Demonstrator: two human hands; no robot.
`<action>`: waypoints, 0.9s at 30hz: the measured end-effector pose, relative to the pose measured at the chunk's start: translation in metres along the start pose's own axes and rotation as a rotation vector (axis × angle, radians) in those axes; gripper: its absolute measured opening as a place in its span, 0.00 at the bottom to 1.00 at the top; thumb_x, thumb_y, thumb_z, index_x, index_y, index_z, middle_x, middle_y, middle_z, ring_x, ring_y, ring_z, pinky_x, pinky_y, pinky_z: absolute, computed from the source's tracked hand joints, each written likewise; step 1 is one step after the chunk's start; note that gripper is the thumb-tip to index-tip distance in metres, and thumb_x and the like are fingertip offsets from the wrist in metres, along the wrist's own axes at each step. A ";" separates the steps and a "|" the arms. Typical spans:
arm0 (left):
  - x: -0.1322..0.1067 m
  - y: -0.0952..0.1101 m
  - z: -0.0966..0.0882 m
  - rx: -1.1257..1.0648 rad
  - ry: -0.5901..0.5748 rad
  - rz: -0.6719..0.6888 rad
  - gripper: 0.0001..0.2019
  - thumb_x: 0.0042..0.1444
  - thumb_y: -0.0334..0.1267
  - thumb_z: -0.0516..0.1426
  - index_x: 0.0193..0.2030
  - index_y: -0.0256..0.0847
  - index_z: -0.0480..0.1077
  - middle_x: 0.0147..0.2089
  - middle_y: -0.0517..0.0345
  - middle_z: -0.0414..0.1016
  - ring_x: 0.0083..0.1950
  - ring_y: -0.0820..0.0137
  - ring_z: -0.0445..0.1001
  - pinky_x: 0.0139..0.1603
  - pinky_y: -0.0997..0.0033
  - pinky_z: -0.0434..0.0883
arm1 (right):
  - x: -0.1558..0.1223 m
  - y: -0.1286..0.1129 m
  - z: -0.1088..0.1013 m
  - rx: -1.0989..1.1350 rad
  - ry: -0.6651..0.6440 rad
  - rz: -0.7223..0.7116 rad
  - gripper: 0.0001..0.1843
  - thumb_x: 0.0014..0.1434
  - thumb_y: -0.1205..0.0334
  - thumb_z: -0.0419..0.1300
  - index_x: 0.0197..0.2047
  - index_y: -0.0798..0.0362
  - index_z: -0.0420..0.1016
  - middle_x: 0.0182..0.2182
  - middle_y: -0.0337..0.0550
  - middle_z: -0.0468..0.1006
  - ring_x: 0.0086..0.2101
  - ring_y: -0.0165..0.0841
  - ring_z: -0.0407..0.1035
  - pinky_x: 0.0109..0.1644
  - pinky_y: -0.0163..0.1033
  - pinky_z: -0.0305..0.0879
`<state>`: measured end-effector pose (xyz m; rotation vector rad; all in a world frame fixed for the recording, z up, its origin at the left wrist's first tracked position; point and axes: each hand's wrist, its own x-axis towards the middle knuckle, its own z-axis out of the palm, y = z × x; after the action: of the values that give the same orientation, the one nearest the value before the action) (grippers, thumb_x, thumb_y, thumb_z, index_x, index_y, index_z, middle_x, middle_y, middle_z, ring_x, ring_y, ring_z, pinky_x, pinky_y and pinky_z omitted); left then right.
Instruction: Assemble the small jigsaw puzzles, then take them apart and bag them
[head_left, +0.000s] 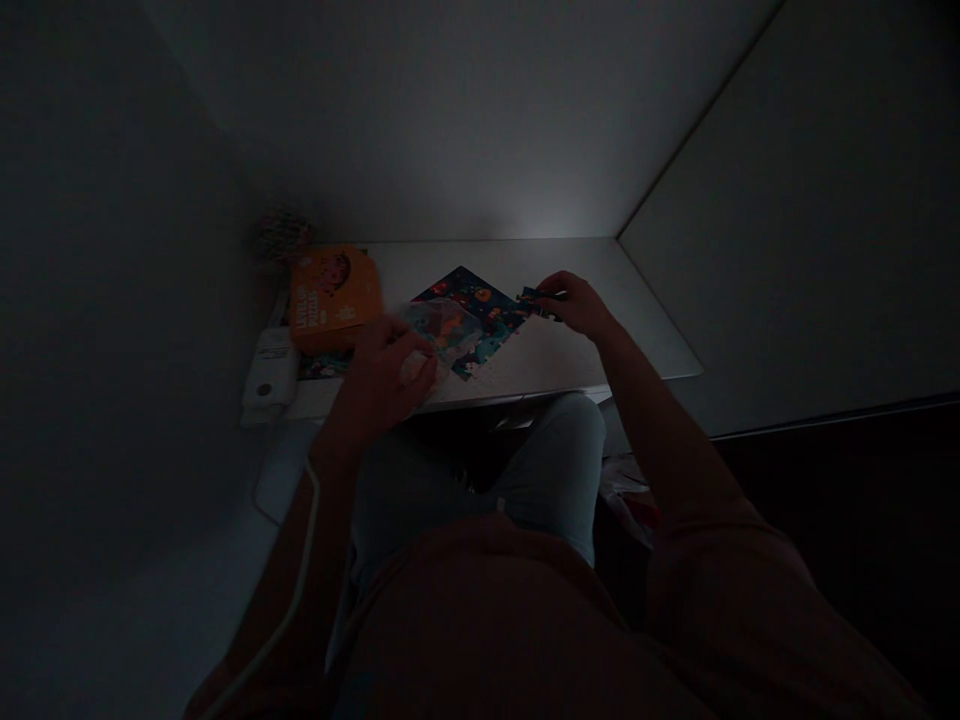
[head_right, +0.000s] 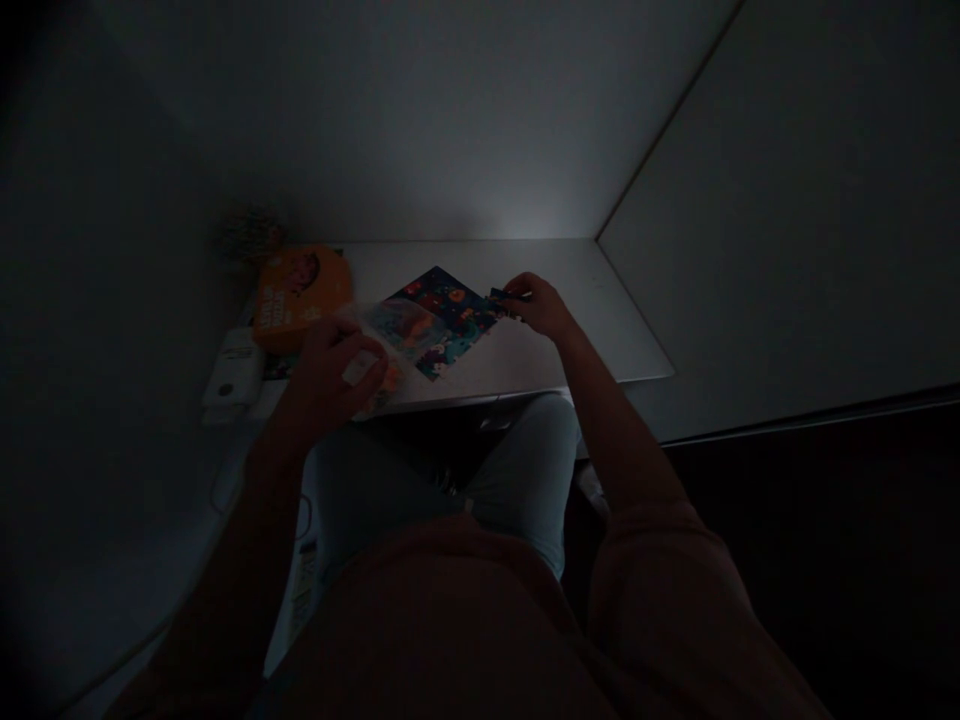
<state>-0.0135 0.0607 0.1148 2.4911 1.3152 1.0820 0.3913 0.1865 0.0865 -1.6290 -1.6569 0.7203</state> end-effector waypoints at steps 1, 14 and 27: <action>0.000 0.000 0.001 0.001 -0.006 -0.004 0.05 0.75 0.41 0.62 0.50 0.47 0.80 0.55 0.48 0.77 0.60 0.54 0.77 0.65 0.47 0.77 | -0.001 -0.011 -0.001 0.033 -0.009 -0.049 0.30 0.61 0.34 0.82 0.48 0.47 0.79 0.46 0.48 0.89 0.41 0.41 0.81 0.47 0.47 0.80; -0.001 -0.006 0.004 -0.023 0.019 -0.002 0.06 0.77 0.42 0.63 0.52 0.46 0.81 0.54 0.50 0.74 0.58 0.58 0.75 0.63 0.52 0.77 | -0.003 -0.104 0.072 0.019 -0.118 -0.503 0.20 0.76 0.43 0.69 0.63 0.44 0.87 0.59 0.50 0.90 0.56 0.47 0.84 0.69 0.57 0.80; -0.007 -0.010 0.005 -0.033 0.231 -0.079 0.08 0.79 0.46 0.64 0.55 0.48 0.82 0.57 0.47 0.75 0.64 0.54 0.77 0.70 0.45 0.78 | 0.013 0.015 0.067 -0.555 -0.062 0.206 0.51 0.51 0.35 0.89 0.66 0.58 0.79 0.71 0.78 0.77 0.71 0.72 0.74 0.75 0.73 0.74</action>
<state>-0.0201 0.0625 0.1033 2.3254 1.4266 1.3945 0.3481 0.2055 0.0357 -2.2057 -1.8592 0.4272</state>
